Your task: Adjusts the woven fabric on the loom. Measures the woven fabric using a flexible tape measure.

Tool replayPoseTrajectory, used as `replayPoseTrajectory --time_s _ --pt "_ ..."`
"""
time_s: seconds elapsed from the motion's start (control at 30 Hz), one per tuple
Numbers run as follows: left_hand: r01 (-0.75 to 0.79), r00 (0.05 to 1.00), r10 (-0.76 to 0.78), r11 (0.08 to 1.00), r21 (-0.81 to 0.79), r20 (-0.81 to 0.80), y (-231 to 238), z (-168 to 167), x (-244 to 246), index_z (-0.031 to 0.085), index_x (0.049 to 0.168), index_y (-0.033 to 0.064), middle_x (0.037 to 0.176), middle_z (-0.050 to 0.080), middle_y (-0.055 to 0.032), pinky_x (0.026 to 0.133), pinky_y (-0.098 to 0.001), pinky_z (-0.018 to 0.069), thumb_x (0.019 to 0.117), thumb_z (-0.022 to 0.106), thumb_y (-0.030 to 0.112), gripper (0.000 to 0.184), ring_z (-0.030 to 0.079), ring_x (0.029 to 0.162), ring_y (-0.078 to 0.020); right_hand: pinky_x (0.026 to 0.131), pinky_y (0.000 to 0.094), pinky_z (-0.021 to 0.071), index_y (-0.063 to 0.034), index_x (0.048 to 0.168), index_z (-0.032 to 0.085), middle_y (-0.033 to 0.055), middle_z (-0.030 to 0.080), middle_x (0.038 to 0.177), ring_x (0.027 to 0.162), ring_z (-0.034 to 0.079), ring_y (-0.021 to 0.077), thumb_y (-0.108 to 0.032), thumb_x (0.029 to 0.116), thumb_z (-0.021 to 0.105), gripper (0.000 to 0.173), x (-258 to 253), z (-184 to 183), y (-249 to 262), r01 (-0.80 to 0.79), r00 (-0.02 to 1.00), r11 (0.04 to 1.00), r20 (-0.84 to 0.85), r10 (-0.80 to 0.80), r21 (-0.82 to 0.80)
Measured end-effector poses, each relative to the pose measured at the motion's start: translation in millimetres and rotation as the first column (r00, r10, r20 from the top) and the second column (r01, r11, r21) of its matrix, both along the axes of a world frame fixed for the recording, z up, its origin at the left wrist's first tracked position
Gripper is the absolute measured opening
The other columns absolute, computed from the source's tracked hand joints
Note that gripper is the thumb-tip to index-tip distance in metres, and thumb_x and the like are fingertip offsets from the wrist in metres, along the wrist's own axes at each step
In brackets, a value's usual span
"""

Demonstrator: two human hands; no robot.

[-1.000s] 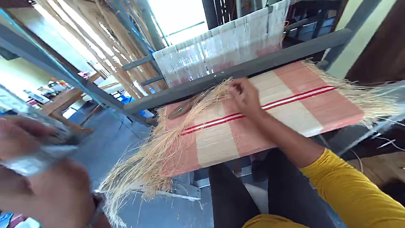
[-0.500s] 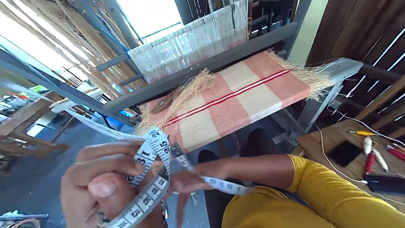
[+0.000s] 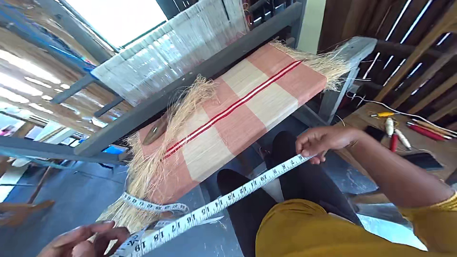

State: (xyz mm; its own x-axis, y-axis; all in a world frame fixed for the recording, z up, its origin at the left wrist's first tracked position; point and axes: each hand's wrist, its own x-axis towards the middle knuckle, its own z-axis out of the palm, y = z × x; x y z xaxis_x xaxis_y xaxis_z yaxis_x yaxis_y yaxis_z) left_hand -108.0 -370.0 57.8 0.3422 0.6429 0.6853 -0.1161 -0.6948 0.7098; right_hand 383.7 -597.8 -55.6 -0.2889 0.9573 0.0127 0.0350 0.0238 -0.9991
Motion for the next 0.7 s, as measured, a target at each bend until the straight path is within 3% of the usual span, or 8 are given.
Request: replayPoseTrajectory --time_s 0.13,0.2,0.27,0.33,0.43,0.53,0.6,0.7 --pt "0.131 0.984 -0.141 0.987 -0.094 -0.109 7 -6 3 0.057 0.128 0.0182 0.116 0.071 0.0031 0.053 -0.0177 0.0528 0.1053 0.047 0.014 0.026 0.066 0.071 -0.005 0.049 0.0147 0.0444 -0.0115 0.11 0.071 -0.0064 0.066 0.072 0.054 0.054 -0.0021 -0.025 0.0963 0.062 0.021 45 27 -24 0.307 0.946 0.945 0.072 -0.316 0.114" --pt "0.295 0.936 -0.325 0.934 -0.204 -0.137 9 -9 14 0.068 0.123 0.024 0.111 0.074 0.0036 0.052 -0.0176 0.0531 0.1034 0.053 0.014 0.026 0.067 0.069 -0.0041 0.054 0.0174 0.0506 -0.0144 0.109 0.069 -0.0082 0.066 0.073 0.057 0.058 -0.0011 -0.023 0.0964 0.06 0.018 69 39 -22 0.44 0.895 0.874 -0.026 -0.445 0.207" --pt "0.412 0.863 -0.465 0.873 -0.259 -0.195 11 -19 28 0.072 0.119 0.0248 0.108 0.074 0.0047 0.062 -0.0212 0.0592 0.1014 0.059 0.018 0.023 0.071 0.08 -0.0061 0.063 0.0234 0.0563 -0.0201 0.104 0.07 -0.0105 0.063 0.072 0.062 0.06 0.0016 -0.027 0.0995 0.062 0.012 91 47 -13 0.513 0.858 0.815 -0.192 -0.477 0.27" --pt "0.516 0.766 -0.584 0.808 -0.285 -0.269 8 -33 51 0.072 0.118 0.026 0.11 0.071 0.0076 0.075 -0.0238 0.0608 0.1009 0.065 0.027 0.019 0.069 0.092 -0.0069 0.062 0.0237 0.0528 -0.0223 0.1 0.067 -0.012 0.056 0.07 0.06 0.055 0.0015 -0.026 0.1008 0.059 0.009 105 56 0 0.581 0.808 0.759 -0.324 -0.492 0.294" --pt "0.585 0.559 -0.683 0.726 -0.361 -0.47 -5 -65 83 0.071 0.121 0.0241 0.118 0.069 0.0051 0.09 -0.0303 0.0586 0.1004 0.063 0.044 0.029 0.067 0.108 -0.0112 0.062 0.0209 0.0522 -0.0191 0.102 0.067 -0.0089 0.062 0.077 0.063 0.057 0.0019 -0.022 0.1043 0.053 0.015 111 64 18 0.624 0.738 0.733 -0.511 -0.44 0.271" --pt "0.541 0.38 -0.557 0.781 -0.312 -0.738 -14 -81 109 0.069 0.131 0.0161 0.131 0.067 -0.004 0.085 -0.0365 0.0621 0.0986 0.067 0.044 0.043 0.069 0.107 -0.0161 0.075 0.0284 0.0595 -0.0131 0.106 0.071 -0.0001 0.071 0.093 0.076 0.067 0.0086 -0.024 0.1077 0.048 0.025 103 71 36 0.586 0.721 0.768 -0.598 -0.35 0.258" --pt "0.5 0.425 -0.361 0.858 -0.118 -0.83 -11 -70 132 0.069 0.133 0.0209 0.127 0.069 -0.0005 0.072 -0.0316 0.0611 0.1017 0.061 0.045 0.04 0.07 0.092 -0.0108 0.086 0.0351 0.0618 -0.0115 0.112 0.07 0.0062 0.075 0.105 0.089 0.073 0.0161 -0.027 0.1105 0.039 0.035 89 78 48 0.55 0.719 0.803 -0.619 -0.316 0.229" --pt "0.476 0.611 -0.267 0.876 0.076 -0.745 -2 -33 175 0.068 0.131 0.0193 0.115 0.072 0.0031 0.065 -0.0249 0.0548 0.1067 0.053 0.039 0.035 0.064 0.078 -0.0046 0.095 0.0418 0.0593 -0.0068 0.123 0.065 0.0136 0.073 0.118 0.103 0.073 0.0246 -0.013 0.1044 0.039 0.033 71 85 64 0.503 0.748 0.826 -0.607 -0.269 0.254"
